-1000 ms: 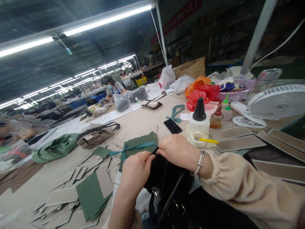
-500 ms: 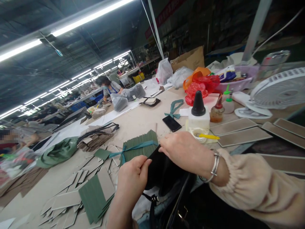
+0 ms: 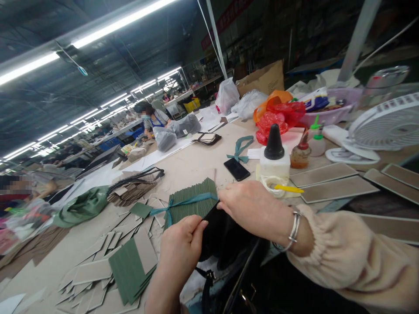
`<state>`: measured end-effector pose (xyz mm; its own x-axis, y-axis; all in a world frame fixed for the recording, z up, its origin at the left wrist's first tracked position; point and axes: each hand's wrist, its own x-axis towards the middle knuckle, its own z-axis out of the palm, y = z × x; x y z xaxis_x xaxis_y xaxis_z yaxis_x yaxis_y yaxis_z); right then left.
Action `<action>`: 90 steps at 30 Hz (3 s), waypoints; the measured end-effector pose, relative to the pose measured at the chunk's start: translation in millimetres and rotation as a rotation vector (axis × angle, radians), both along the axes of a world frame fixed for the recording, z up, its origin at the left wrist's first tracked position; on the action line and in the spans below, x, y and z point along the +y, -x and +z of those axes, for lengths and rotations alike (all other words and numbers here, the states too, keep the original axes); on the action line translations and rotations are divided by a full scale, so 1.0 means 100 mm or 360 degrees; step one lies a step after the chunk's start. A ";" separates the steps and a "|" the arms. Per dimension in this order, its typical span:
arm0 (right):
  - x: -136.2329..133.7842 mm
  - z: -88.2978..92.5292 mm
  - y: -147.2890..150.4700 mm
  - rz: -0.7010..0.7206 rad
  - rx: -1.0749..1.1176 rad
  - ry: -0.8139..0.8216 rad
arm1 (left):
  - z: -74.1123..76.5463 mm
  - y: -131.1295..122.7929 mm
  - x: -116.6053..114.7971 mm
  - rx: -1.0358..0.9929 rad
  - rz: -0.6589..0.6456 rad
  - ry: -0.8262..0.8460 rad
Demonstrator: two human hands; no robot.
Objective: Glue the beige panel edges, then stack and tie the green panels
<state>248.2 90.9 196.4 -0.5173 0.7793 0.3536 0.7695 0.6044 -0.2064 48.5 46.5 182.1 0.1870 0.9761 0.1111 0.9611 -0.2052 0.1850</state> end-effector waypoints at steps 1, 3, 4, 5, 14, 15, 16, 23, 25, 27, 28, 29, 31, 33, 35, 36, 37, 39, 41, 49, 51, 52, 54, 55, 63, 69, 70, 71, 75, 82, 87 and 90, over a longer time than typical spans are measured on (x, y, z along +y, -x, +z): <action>0.00 0.00 0.00 -0.0004 0.0002 0.0001 | 0.00 0.00 0.00 0.0015 0.0002 0.0007; -0.01 0.00 -0.01 -0.0008 0.0002 0.0002 | 0.00 -0.01 0.00 0.0033 0.0012 0.0010; -0.01 0.01 -0.01 -0.0009 -0.0001 0.0004 | 0.00 -0.01 0.00 0.0033 0.0010 0.0009; -0.02 0.01 -0.01 -0.0009 -0.0003 0.0009 | 0.00 -0.01 0.00 0.0028 0.0006 0.0008; -0.05 0.02 -0.02 0.0012 -0.0004 0.0029 | -0.01 0.01 0.02 -0.0035 -0.0011 -0.0026; -0.05 0.02 -0.02 0.0013 -0.0004 0.0019 | -0.01 0.00 0.02 -0.0038 -0.0009 -0.0015; -0.05 0.01 -0.03 0.0015 -0.0003 0.0010 | -0.02 0.00 0.02 -0.0043 -0.0009 -0.0004; -0.04 0.00 0.00 -0.0017 -0.0009 0.0008 | -0.01 -0.02 -0.02 0.0006 -0.0004 0.0038; -0.04 0.00 0.00 -0.0013 -0.0007 0.0020 | 0.01 -0.03 -0.03 0.0050 0.0002 0.0052; -0.04 0.00 0.01 -0.0018 -0.0011 0.0017 | 0.04 -0.06 -0.03 0.0129 0.0024 0.0077; -0.04 0.00 0.01 -0.0024 -0.0015 0.0010 | 0.07 -0.09 -0.03 0.0166 0.0033 0.0093; -0.04 0.00 0.02 -0.0031 -0.0020 0.0002 | 0.09 -0.11 -0.02 0.0187 0.0036 0.0107; -0.03 0.00 0.03 -0.0038 -0.0027 -0.0011 | 0.15 -0.19 0.02 0.0158 0.0012 0.0107; -0.02 0.00 0.04 -0.0036 -0.0035 -0.0016 | 0.19 -0.27 0.07 0.0093 -0.0029 0.0073; -0.02 0.01 0.04 -0.0036 -0.0057 -0.0013 | 0.21 -0.34 0.14 0.0094 -0.0019 0.0046; -0.02 0.01 0.03 -0.0033 -0.0073 -0.0011 | 0.20 -0.36 0.17 0.0115 -0.0003 0.0043; -0.03 0.01 0.01 -0.0028 -0.0088 -0.0015 | 0.19 -0.37 0.20 0.0138 0.0018 0.0040; -0.06 0.01 -0.04 -0.0007 -0.0103 -0.0047 | 0.16 -0.38 0.23 0.0165 0.0037 0.0013; -0.09 0.01 -0.10 0.0007 -0.0103 -0.0105 | 0.14 -0.37 0.23 0.0160 0.0030 -0.0027; -0.03 -0.03 -0.23 -0.0147 -0.0112 -0.0307 | 0.09 -0.35 0.20 0.0027 -0.0013 -0.0077; 0.00 -0.03 -0.23 -0.0160 -0.0119 -0.0309 | 0.08 -0.35 0.21 0.0006 -0.0020 -0.0076; 0.01 -0.03 -0.23 -0.0166 -0.0122 -0.0307 | 0.08 -0.35 0.21 0.0001 -0.0022 -0.0077; 0.01 -0.03 -0.23 -0.0172 -0.0121 -0.0300 | 0.07 -0.35 0.21 -0.0005 -0.0033 -0.0079; 0.01 -0.03 -0.23 -0.0175 -0.0117 -0.0295 | 0.07 -0.34 0.21 -0.0010 -0.0040 -0.0079; 0.00 -0.02 -0.24 -0.0200 -0.0096 -0.0249 | 0.05 -0.36 0.18 -0.0028 -0.0054 -0.0067; -0.01 -0.03 -0.23 -0.0217 -0.0075 -0.0255 | 0.05 -0.36 0.15 -0.0011 -0.0055 -0.0064; -0.01 -0.03 -0.23 -0.0220 -0.0074 -0.0257 | 0.05 -0.36 0.15 -0.0005 -0.0054 -0.0067; -0.01 -0.03 -0.22 -0.0223 -0.0071 -0.0256 | 0.04 -0.36 0.15 0.0002 -0.0055 -0.0072; -0.01 -0.01 -0.20 -0.0253 -0.0070 -0.0245 | 0.05 -0.40 0.13 0.0060 -0.0050 -0.0079; -0.02 0.05 -0.19 -0.0257 -0.0091 -0.0151 | 0.19 -0.54 0.20 0.0210 0.0008 0.0102; -0.01 0.07 -0.21 -0.0290 -0.0094 -0.0089 | 0.21 -0.62 0.33 0.0218 -0.0012 0.0081; -0.04 0.07 -0.24 -0.0263 -0.0033 -0.0073 | 0.16 -0.61 0.35 0.0098 -0.0018 0.0026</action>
